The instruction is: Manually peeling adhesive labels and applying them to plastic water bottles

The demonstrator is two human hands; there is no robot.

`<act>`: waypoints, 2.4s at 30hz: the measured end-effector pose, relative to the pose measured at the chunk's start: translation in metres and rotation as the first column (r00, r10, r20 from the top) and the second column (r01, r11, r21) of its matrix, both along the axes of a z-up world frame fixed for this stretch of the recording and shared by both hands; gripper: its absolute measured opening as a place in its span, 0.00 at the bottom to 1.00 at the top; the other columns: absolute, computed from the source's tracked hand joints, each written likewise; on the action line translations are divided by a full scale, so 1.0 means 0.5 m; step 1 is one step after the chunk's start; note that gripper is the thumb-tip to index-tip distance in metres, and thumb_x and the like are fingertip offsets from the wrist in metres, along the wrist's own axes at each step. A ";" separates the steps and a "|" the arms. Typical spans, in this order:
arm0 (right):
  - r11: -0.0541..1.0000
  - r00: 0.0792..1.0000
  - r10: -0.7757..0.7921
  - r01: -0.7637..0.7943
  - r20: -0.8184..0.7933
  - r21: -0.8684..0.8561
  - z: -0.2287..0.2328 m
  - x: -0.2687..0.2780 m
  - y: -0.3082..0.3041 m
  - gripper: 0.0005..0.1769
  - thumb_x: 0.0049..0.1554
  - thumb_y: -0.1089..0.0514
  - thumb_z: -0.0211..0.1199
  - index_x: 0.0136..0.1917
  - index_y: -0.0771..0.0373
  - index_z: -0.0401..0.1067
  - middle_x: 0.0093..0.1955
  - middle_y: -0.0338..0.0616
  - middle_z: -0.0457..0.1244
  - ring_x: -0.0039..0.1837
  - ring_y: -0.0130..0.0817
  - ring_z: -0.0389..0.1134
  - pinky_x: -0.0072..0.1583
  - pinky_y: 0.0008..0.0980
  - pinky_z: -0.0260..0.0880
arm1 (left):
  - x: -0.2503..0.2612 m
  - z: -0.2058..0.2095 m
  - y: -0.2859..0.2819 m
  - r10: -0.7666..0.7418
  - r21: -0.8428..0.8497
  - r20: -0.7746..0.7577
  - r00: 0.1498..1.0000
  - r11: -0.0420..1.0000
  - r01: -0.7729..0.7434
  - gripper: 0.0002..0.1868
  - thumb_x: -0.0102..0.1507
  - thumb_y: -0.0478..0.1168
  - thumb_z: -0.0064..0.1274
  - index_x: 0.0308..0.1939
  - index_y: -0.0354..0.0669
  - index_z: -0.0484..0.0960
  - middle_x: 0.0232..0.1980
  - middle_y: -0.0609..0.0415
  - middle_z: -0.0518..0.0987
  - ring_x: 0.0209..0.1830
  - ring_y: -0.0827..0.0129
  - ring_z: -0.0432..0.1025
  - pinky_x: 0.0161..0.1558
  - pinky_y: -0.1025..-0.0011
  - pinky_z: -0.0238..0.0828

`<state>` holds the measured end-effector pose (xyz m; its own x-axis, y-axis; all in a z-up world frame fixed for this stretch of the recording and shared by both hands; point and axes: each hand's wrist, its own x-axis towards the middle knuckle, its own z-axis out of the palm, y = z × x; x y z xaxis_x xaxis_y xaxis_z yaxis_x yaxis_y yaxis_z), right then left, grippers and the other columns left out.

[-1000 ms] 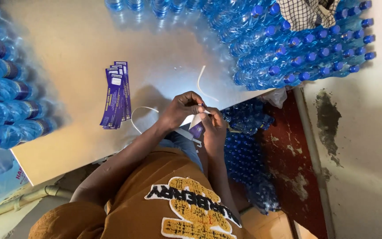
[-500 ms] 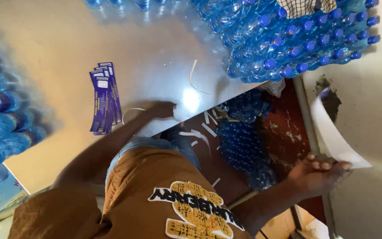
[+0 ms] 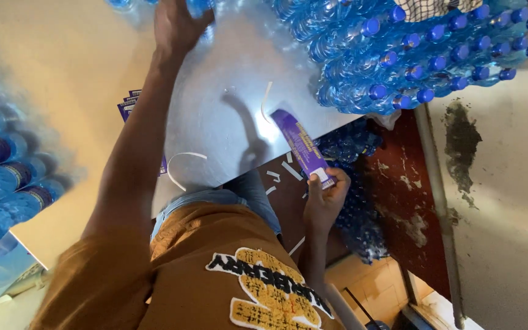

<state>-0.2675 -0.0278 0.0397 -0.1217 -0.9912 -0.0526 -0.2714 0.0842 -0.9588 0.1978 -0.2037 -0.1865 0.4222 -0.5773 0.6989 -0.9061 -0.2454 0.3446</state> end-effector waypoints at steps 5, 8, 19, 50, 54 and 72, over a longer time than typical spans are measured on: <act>0.992 0.992 0.125 -0.125 -0.019 0.016 -0.006 0.057 -0.035 0.32 0.63 0.54 0.77 0.70 0.64 0.61 0.64 0.50 0.57 0.62 0.33 0.62 0.59 0.34 0.77 | -0.128 0.006 0.175 0.004 0.470 -0.731 0.682 0.728 0.499 0.41 0.65 0.73 0.69 0.51 0.34 0.88 0.44 0.28 0.86 0.46 0.21 0.80 0.42 0.25 0.73; 0.980 0.968 0.173 -0.187 0.181 0.063 0.025 0.107 -0.065 0.21 0.65 0.52 0.73 0.64 0.64 0.72 0.52 0.47 0.65 0.50 0.32 0.70 0.55 0.36 0.77 | -0.245 0.053 0.269 0.234 0.582 -0.795 0.559 0.552 0.597 0.48 0.63 0.76 0.65 0.65 0.35 0.84 0.61 0.30 0.84 0.61 0.31 0.79 0.56 0.34 0.77; 0.853 0.778 -0.023 -0.312 0.628 0.418 -0.207 0.211 -0.021 0.17 0.67 0.52 0.72 0.61 0.59 0.69 0.52 0.41 0.68 0.47 0.28 0.72 0.56 0.33 0.77 | -0.360 0.184 0.486 0.170 0.308 -0.948 0.267 0.697 0.648 0.67 0.54 0.68 0.75 0.86 0.45 0.56 0.83 0.29 0.62 0.83 0.24 0.54 0.78 0.23 0.52; 0.811 0.971 0.058 -0.182 0.234 0.556 -0.348 0.188 0.075 0.28 0.70 0.33 0.68 0.67 0.56 0.71 0.66 0.56 0.67 0.70 0.48 0.69 0.72 0.57 0.70 | -0.391 0.227 0.535 0.322 0.336 -0.927 0.191 0.940 0.050 0.25 0.72 0.47 0.67 0.21 0.52 0.75 0.19 0.64 0.66 0.23 0.75 0.59 0.31 0.68 0.55; 0.787 0.965 0.013 -0.171 0.262 0.592 -0.349 0.199 0.069 0.32 0.69 0.31 0.69 0.68 0.58 0.70 0.67 0.56 0.65 0.70 0.46 0.68 0.71 0.57 0.71 | -0.387 0.215 0.533 0.346 0.355 -0.928 0.141 0.934 0.042 0.23 0.71 0.48 0.68 0.23 0.50 0.79 0.20 0.63 0.71 0.24 0.75 0.61 0.31 0.70 0.55; 0.826 0.924 -0.070 -0.157 0.375 0.541 -0.390 0.186 0.088 0.22 0.70 0.39 0.70 0.60 0.57 0.70 0.56 0.42 0.66 0.62 0.34 0.72 0.64 0.48 0.79 | -0.384 0.198 0.539 0.323 0.328 -0.943 0.080 0.942 0.067 0.22 0.73 0.52 0.65 0.26 0.49 0.84 0.25 0.58 0.77 0.29 0.71 0.68 0.35 0.69 0.63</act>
